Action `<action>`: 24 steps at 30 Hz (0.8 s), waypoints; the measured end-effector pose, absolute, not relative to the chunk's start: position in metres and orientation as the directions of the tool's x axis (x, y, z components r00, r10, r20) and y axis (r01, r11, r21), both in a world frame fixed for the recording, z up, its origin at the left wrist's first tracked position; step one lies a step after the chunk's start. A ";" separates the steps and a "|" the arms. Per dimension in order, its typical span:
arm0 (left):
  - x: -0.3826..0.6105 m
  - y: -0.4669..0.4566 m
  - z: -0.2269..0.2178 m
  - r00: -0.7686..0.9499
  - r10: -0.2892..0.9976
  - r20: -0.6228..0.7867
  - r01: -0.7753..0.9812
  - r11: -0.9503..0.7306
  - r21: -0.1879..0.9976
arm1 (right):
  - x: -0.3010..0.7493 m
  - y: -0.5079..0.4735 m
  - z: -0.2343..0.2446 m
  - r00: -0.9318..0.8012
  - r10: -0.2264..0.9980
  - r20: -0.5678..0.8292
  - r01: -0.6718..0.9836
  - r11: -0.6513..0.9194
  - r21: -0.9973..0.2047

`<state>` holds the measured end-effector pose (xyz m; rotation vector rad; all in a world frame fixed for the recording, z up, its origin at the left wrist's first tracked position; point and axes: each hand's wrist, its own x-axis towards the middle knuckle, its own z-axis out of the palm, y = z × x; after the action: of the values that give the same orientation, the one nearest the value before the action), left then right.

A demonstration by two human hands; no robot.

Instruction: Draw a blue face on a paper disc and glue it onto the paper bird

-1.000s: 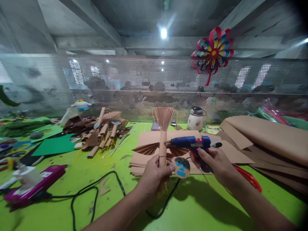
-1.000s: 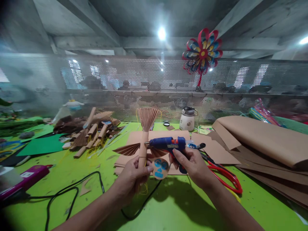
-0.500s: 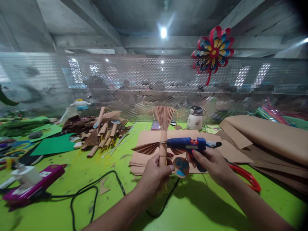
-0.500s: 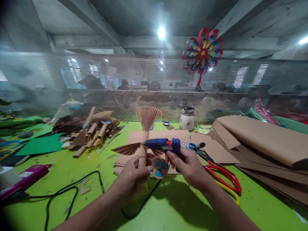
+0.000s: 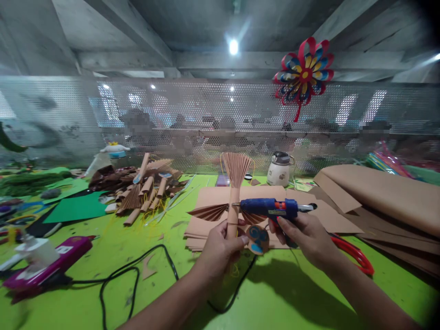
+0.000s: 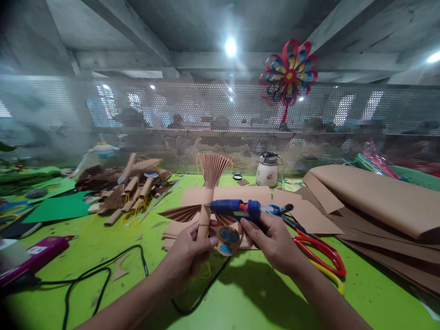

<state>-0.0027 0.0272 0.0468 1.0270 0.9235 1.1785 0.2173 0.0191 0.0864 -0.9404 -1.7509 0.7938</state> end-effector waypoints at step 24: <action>-0.005 0.024 0.053 0.157 0.986 -0.059 -0.299 0.104 0.949 | 0.224 0.021 0.086 -0.257 0.900 0.351 0.183 0.402 -0.897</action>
<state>-0.0048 0.0241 0.0528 0.9876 0.9140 1.1747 0.2239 0.0206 0.0862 -0.9572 -1.7030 0.9394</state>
